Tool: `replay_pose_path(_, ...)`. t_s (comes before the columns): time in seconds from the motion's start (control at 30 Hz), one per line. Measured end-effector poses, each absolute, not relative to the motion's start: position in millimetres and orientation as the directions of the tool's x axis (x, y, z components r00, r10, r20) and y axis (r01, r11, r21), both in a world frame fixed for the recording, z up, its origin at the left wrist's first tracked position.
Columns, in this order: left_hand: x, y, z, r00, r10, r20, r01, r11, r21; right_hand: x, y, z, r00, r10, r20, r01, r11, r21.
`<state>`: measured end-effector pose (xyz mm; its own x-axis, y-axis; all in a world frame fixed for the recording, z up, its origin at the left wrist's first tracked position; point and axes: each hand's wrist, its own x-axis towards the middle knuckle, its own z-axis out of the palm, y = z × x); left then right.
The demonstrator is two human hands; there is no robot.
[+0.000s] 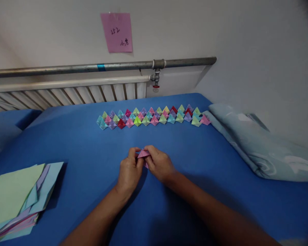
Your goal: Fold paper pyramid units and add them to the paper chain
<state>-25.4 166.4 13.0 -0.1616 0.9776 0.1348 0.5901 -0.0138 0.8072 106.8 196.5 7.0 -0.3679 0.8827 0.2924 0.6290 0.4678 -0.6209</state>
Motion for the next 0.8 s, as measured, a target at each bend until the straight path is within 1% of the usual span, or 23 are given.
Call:
replay_pose_path(0.1,-25.9,165.3,12.8,-0.172,0.969,0.177,0.52,-0.063,0.852,106.3,197.9,3.7,-0.283,0.927,0.246,0.518,0.364,-0.774)
replay_pose_path(0.17,-25.9,165.0,11.7,-0.169,0.966,0.194,0.476,-0.092,0.875,105.1,199.0,-0.4,-0.246,0.944,0.22,0.433,0.31,-0.846)
replay_pose_path(0.23,-25.6,165.2,9.7,-0.154,0.972,0.179,0.447,-0.093,0.89,103.7,199.9,-5.3,-0.24,0.95,0.201,0.37,0.281,-0.886)
replay_pose_path(0.3,-25.4,165.7,7.4,-0.145,0.977,0.154,0.431,-0.078,0.899,102.9,200.4,-9.3,-0.243,0.951,0.193,0.342,0.27,-0.9)
replay_pose_path(0.4,-26.3,166.4,5.7,-0.157,0.975,0.156,0.446,-0.071,0.892,103.7,200.3,-10.3,-0.246,0.938,0.244,0.36,0.322,-0.876)
replay_pose_path(0.5,-28.0,166.5,6.8,-0.158,0.97,0.184,0.493,-0.084,0.866,106.6,198.9,-5.9,-0.306,0.87,0.387,0.418,0.488,-0.767)
replay_pose_path(0.57,-28.9,166.3,8.5,-0.156,0.963,0.219,0.525,-0.107,0.845,108.4,197.9,-3.3,-0.338,0.826,0.451,0.432,0.562,-0.706)
replay_pose_path(0.67,-28.8,166.4,10.7,-0.199,0.948,0.247,0.541,-0.104,0.835,109.2,197.5,-3.3,-0.325,0.823,0.466,0.424,0.567,-0.706)
replay_pose_path(0.8,-27.5,167.7,10.0,-0.2,0.959,0.201,0.51,-0.073,0.857,107.9,198.6,-7.4,-0.31,0.831,0.462,0.434,0.557,-0.708)
